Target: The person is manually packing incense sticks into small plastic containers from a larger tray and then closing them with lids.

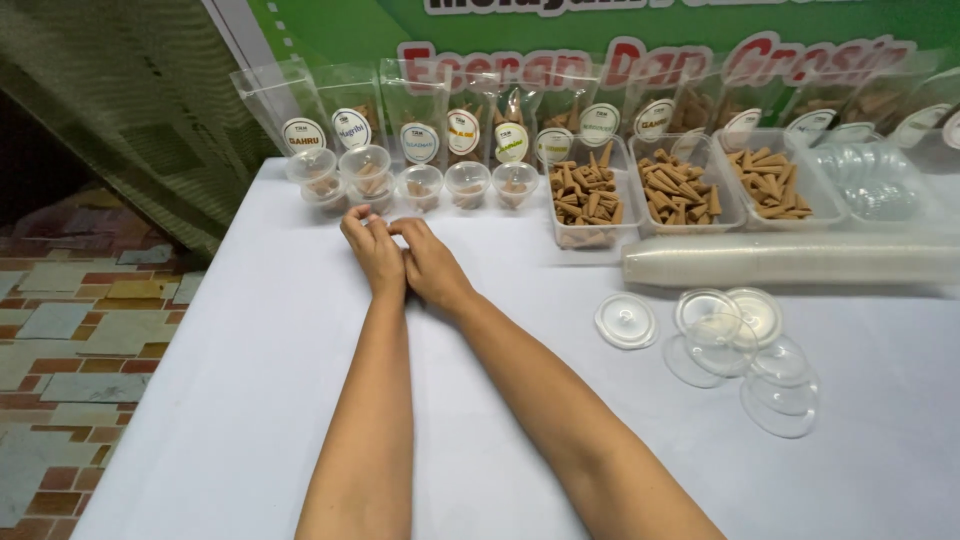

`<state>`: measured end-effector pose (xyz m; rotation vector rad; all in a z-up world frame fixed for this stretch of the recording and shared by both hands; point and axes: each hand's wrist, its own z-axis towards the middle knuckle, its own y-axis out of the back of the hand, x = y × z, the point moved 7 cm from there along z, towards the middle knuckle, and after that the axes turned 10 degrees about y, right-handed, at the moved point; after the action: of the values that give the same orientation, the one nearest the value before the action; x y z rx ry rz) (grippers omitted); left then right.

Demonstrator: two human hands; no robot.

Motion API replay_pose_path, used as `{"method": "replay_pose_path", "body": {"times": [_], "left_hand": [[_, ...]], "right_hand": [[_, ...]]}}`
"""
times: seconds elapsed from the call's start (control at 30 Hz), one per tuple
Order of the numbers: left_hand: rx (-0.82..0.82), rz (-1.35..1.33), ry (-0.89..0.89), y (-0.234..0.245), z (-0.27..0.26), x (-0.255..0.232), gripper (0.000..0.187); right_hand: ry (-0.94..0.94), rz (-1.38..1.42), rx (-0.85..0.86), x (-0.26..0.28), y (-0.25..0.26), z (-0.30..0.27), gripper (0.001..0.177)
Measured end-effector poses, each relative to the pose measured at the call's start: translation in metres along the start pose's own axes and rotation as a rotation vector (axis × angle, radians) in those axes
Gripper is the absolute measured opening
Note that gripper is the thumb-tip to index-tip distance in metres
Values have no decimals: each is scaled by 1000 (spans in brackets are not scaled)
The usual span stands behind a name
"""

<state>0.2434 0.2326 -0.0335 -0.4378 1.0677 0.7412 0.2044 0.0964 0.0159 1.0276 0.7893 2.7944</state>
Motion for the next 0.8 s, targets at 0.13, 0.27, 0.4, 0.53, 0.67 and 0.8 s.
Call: {"method": "replay_pose_path", "body": {"times": [0.13,0.27,0.4,0.53,0.67,0.8], "left_hand": [[81,68,-22,-8,-16,-8,15],[379,263,-52,-17,-54,-60,17],[630,461,-196,-21,-106,-123,25],[715,398,-375,-39,-155,-150,28],[808,218,-459,-58,-204,-183,35],[862,164,-439,-85,-236,-207,41]], "right_hand": [[-33,-56,53,38,37,-37,46],[-48,-93,192,78,84,-85,36],[116,-395,376,115,129,-140,27],[251,-608,300,105,182,-180,22],[275,-1084,24,72,255,-187,29],[34,-1166,-94,38,300,-188,38]]}}
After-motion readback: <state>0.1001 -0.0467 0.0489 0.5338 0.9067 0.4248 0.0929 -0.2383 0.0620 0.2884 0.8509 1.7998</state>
